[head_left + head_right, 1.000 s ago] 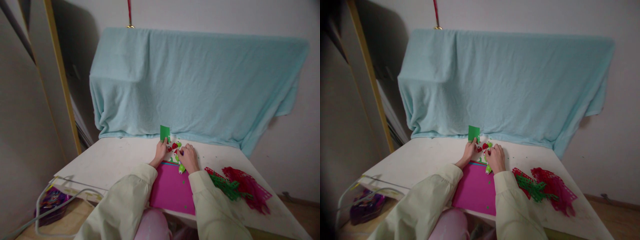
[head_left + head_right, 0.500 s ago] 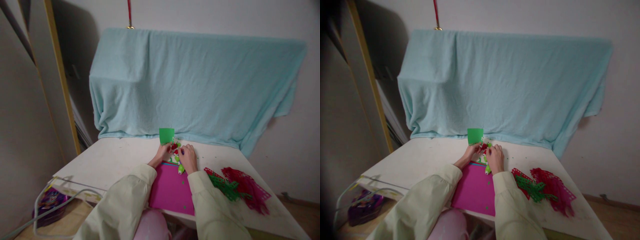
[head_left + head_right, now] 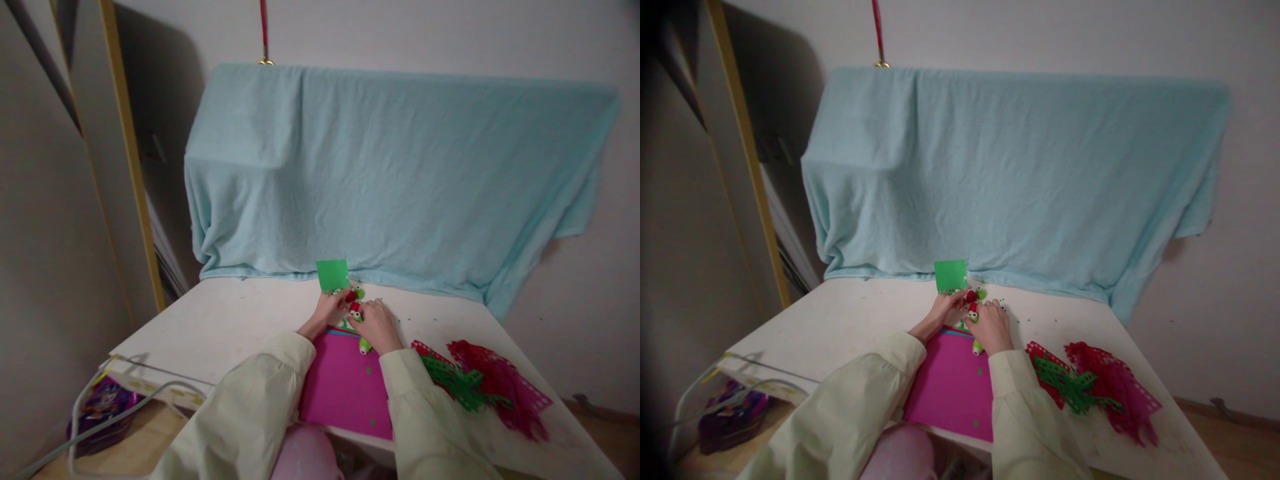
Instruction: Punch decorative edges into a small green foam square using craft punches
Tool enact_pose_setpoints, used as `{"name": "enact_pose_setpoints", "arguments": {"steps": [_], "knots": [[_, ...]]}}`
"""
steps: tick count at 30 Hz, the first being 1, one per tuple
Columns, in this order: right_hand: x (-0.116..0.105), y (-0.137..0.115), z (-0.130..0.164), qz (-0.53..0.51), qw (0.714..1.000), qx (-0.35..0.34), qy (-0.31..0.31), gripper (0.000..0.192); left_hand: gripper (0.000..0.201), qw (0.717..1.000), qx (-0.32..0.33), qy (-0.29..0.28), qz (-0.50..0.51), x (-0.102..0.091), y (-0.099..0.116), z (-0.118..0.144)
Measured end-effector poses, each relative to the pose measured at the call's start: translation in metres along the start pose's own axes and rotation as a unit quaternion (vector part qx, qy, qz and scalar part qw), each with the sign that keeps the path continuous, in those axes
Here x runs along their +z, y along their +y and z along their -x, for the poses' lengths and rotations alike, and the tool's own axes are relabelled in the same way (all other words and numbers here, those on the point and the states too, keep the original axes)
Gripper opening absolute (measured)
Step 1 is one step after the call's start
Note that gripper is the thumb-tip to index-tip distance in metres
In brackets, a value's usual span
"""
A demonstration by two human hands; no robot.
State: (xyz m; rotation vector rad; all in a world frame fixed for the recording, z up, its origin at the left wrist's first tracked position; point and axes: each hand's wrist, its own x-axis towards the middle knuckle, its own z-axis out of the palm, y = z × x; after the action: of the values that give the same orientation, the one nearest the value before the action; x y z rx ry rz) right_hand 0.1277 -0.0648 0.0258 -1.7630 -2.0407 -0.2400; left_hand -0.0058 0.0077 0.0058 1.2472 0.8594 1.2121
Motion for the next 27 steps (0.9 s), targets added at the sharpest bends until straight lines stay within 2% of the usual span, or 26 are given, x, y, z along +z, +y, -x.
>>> {"name": "enact_pose_setpoints", "arguments": {"steps": [6, 10, 14, 16, 18, 21, 24, 25, 27], "knots": [[-0.001, 0.0, 0.002, 0.005, 1.0, 0.009, -0.019, 0.022, 0.036, 1.0, -0.006, -0.001, -0.001, -0.001, -0.001, -0.002], [-0.003, -0.003, 0.002, -0.02, 0.999, 0.015, -0.021, 0.017, 0.036, 1.0, -0.01, 0.003, 0.004, -0.002, -0.001, -0.003], [-0.009, -0.004, -0.003, -0.123, 0.991, 0.028, 0.036, 0.014, 0.038, 0.999, -0.011, 0.005, 0.039, -0.001, 0.0, -0.002], [-0.011, -0.003, -0.007, -0.212, 0.972, 0.042, 0.09, 0.02, 0.039, 0.997, -0.016, 0.011, 0.07, 0.0, 0.001, -0.001], [-0.011, 0.0, -0.01, -0.314, 0.936, 0.07, 0.144, 0.029, 0.038, 0.995, -0.016, 0.019, 0.1, 0.002, 0.002, 0.0], [-0.008, 0.005, -0.013, -0.485, 0.844, 0.132, 0.187, 0.039, 0.039, 0.994, -0.011, 0.031, 0.109, 0.003, 0.003, 0.001], [-0.003, 0.007, -0.015, -0.622, 0.74, 0.178, 0.183, 0.045, 0.041, 0.996, -0.001, 0.037, 0.084, 0.004, 0.005, 0.002], [-0.002, 0.006, -0.015, -0.651, 0.715, 0.186, 0.176, 0.046, 0.041, 0.997, 0.005, 0.036, 0.075, 0.004, 0.005, 0.002], [-0.001, 0.004, -0.015, -0.687, 0.681, 0.195, 0.162, 0.046, 0.039, 0.997, 0.02, 0.035, 0.062, 0.004, 0.005, 0.003]]}}
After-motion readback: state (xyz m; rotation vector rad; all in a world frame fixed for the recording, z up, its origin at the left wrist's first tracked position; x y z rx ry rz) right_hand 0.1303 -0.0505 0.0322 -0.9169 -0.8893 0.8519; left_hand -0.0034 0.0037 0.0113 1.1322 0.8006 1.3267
